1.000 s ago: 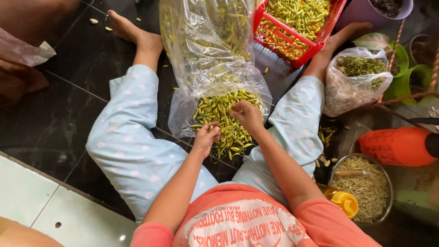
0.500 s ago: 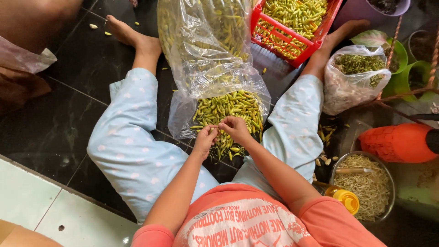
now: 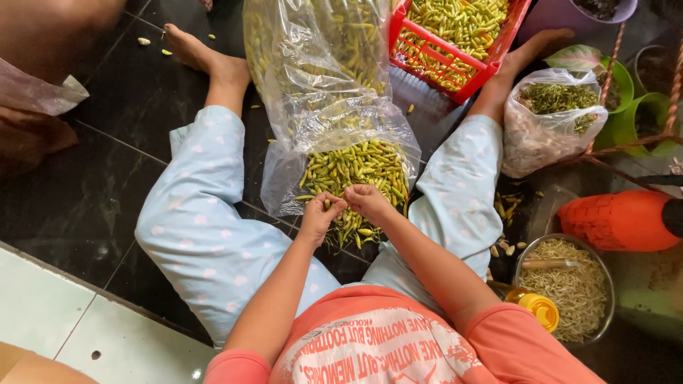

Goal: Sorting through harvested produce to remove weeds, stems, or debris by hand while sitting on the floor.

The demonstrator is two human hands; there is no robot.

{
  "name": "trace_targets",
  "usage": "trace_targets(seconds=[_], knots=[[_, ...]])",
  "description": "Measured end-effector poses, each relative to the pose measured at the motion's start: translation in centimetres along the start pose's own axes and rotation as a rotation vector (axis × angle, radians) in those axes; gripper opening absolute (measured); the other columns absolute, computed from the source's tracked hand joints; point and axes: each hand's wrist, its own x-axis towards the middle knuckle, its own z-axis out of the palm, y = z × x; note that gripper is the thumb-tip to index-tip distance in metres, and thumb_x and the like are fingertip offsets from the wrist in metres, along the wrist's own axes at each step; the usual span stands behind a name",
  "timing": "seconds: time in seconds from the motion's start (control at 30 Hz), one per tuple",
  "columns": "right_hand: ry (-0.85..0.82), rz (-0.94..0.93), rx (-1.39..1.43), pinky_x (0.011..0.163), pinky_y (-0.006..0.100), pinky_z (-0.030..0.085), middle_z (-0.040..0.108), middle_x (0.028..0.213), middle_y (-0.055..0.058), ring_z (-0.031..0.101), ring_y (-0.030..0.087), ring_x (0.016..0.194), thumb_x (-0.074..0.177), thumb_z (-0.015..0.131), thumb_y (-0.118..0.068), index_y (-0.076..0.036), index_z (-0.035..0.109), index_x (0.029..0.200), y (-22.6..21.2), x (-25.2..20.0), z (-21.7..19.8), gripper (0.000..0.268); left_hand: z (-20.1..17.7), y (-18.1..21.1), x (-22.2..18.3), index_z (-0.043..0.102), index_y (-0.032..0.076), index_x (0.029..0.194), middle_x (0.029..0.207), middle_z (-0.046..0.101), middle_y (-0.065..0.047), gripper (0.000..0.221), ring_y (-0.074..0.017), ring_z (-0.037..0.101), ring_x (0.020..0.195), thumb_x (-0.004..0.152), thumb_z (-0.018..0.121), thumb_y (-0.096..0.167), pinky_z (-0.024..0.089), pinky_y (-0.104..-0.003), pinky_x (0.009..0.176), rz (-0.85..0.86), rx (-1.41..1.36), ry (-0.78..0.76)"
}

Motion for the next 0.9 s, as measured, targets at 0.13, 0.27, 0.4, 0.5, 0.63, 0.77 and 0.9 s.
trace_targets(seconds=[0.13, 0.27, 0.4, 0.5, 0.63, 0.77, 0.9], knots=[[0.261, -0.315, -0.561, 0.068, 0.029, 0.055, 0.073, 0.101, 0.010, 0.063, 0.015, 0.082, 0.093, 0.085, -0.016, -0.003, 0.074, 0.114, -4.2, 3.0, -1.1, 0.027, 0.5, 0.9, -0.3, 0.070, 0.010, 0.109, 0.080, 0.067, -0.003, 0.012, -0.0066, 0.062, 0.063, 0.100, 0.070, 0.017, 0.051, -0.014, 0.053, -0.112, -0.083, 0.031], [0.336, -0.358, -1.146, 0.087, 0.044, 0.057, 0.065, 0.102, 0.010, 0.064, 0.030, 0.106, 0.098, 0.079, -0.032, -0.006, 0.074, 0.116, -7.1, 4.5, -1.1, 0.031, -0.3, -0.9, 0.8, 0.067, 0.010, 0.110, 0.086, 0.064, -0.004, 0.018, -0.0099, 0.067, 0.071, 0.102, 0.066, 0.026, 0.057, -0.016, 0.061, -0.211, -0.219, 0.079], [0.258, -0.403, -1.198, 0.084, 0.041, 0.058, 0.067, 0.095, 0.005, 0.067, 0.025, 0.096, 0.093, 0.083, -0.023, -0.010, 0.074, 0.106, -6.6, 5.0, -1.6, 0.021, -1.3, -2.4, 1.4, 0.063, 0.011, 0.106, 0.090, 0.067, -0.004, 0.021, -0.0124, 0.072, 0.075, 0.095, 0.077, 0.023, 0.064, -0.020, 0.068, -0.266, -0.323, 0.180], [0.281, -0.441, -0.951, 0.075, 0.036, 0.057, 0.073, 0.088, 0.003, 0.067, 0.020, 0.081, 0.090, 0.084, -0.022, -0.013, 0.075, 0.105, -5.5, 3.1, -0.5, 0.020, -1.4, -2.0, 1.7, 0.064, 0.013, 0.108, 0.098, 0.068, -0.005, 0.025, -0.0141, 0.072, 0.084, 0.092, 0.082, 0.020, 0.063, -0.022, 0.078, -0.245, -0.354, 0.194], [0.177, -0.338, -0.682, 0.065, 0.030, 0.054, 0.074, 0.077, 0.002, 0.063, 0.013, 0.067, 0.091, 0.087, -0.022, -0.012, 0.078, 0.098, -4.4, -1.4, 2.6, 0.015, -0.3, -0.8, 1.1, 0.066, 0.011, 0.111, 0.101, 0.068, -0.004, 0.031, -0.0155, 0.073, 0.086, 0.089, 0.086, 0.021, 0.064, -0.026, 0.081, -0.221, -0.331, 0.105], [0.072, -0.214, -0.510, 0.062, 0.025, 0.047, 0.068, 0.073, 0.001, 0.060, 0.011, 0.070, 0.093, 0.081, -0.016, -0.008, 0.074, 0.088, -3.9, -2.3, 2.5, 0.012, -0.6, -1.1, 0.8, 0.070, 0.010, 0.105, 0.096, 0.072, -0.005, 0.030, -0.0136, 0.073, 0.081, 0.083, 0.090, 0.016, 0.063, -0.022, 0.072, -0.206, -0.186, 0.007], [-0.137, 0.046, -0.020, 0.063, 0.020, 0.039, 0.052, 0.070, -0.009, 0.045, 0.004, 0.067, 0.103, 0.072, -0.019, -0.013, 0.062, 0.079, -1.1, -0.8, -1.0, 0.026, -1.0, -1.5, 0.9, 0.071, 0.006, 0.105, 0.081, 0.069, -0.007, 0.031, -0.0158, 0.073, 0.068, 0.082, 0.090, 0.011, 0.064, -0.021, 0.061, -0.199, -0.113, -0.096]])
